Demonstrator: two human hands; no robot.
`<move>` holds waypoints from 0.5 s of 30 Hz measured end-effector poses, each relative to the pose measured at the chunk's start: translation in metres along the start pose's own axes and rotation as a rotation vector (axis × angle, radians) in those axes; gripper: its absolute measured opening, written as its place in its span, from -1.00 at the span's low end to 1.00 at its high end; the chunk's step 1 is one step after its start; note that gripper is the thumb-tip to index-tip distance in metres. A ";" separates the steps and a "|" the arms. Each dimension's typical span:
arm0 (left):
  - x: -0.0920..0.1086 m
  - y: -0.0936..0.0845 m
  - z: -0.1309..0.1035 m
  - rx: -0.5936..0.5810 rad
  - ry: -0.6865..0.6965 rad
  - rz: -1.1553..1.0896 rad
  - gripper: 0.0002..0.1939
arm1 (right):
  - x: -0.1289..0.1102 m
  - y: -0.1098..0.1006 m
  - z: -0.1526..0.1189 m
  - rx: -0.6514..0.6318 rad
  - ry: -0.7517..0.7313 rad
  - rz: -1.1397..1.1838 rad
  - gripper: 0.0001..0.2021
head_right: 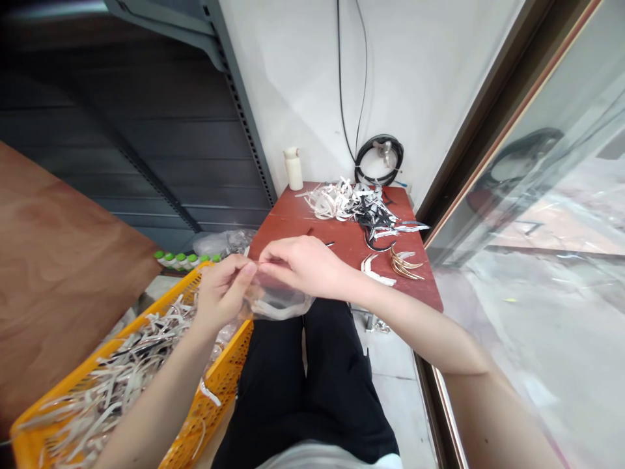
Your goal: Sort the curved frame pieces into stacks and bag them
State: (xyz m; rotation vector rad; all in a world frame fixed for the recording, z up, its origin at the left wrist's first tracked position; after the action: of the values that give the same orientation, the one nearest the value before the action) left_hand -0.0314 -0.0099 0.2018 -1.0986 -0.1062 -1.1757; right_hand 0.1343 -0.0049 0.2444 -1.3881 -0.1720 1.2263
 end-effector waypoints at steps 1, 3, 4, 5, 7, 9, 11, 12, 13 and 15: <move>0.001 0.000 -0.001 0.033 0.007 0.026 -0.74 | 0.001 0.001 0.000 0.003 -0.011 -0.024 -0.88; 0.001 0.001 -0.005 0.098 0.006 0.076 -0.76 | 0.005 0.004 0.000 0.002 -0.015 -0.060 -0.88; 0.000 0.001 -0.007 0.132 -0.003 0.100 -0.76 | 0.006 0.005 -0.001 0.002 -0.013 -0.070 -0.89; -0.001 0.001 -0.009 0.166 -0.014 0.122 -0.75 | 0.008 0.005 -0.002 0.002 -0.011 -0.074 -0.89; -0.004 -0.002 -0.014 0.218 -0.033 0.151 -0.72 | 0.013 0.005 -0.007 0.003 -0.007 -0.078 -0.89; -0.008 -0.005 -0.019 0.257 -0.040 0.157 -0.71 | 0.017 0.004 -0.013 0.009 -0.002 -0.090 -0.85; -0.011 -0.008 -0.025 0.297 -0.040 0.145 -0.71 | 0.023 0.003 -0.020 0.011 0.018 -0.110 -0.82; -0.013 -0.010 -0.028 0.318 -0.044 0.136 -0.70 | 0.026 0.003 -0.024 0.012 0.030 -0.121 -0.81; -0.015 -0.011 -0.031 0.336 -0.052 0.124 -0.69 | 0.029 0.003 -0.027 0.012 0.043 -0.133 -0.81; -0.019 -0.012 -0.038 0.364 -0.076 0.096 -0.69 | 0.036 0.004 -0.034 0.005 0.069 -0.155 -0.81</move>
State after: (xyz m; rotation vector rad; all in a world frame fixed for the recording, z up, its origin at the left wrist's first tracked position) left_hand -0.0658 -0.0245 0.1788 -0.8170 -0.3109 -0.9820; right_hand 0.1719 -0.0020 0.2127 -1.3847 -0.2240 1.0488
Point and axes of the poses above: each hand's wrist, its own z-axis towards the middle knuckle, its own y-axis out of the palm, x = y × z, the point moved 4 cm from there along z, towards the middle knuckle, and after that the axes turned 11 degrees about -x, right-handed, at the moved point
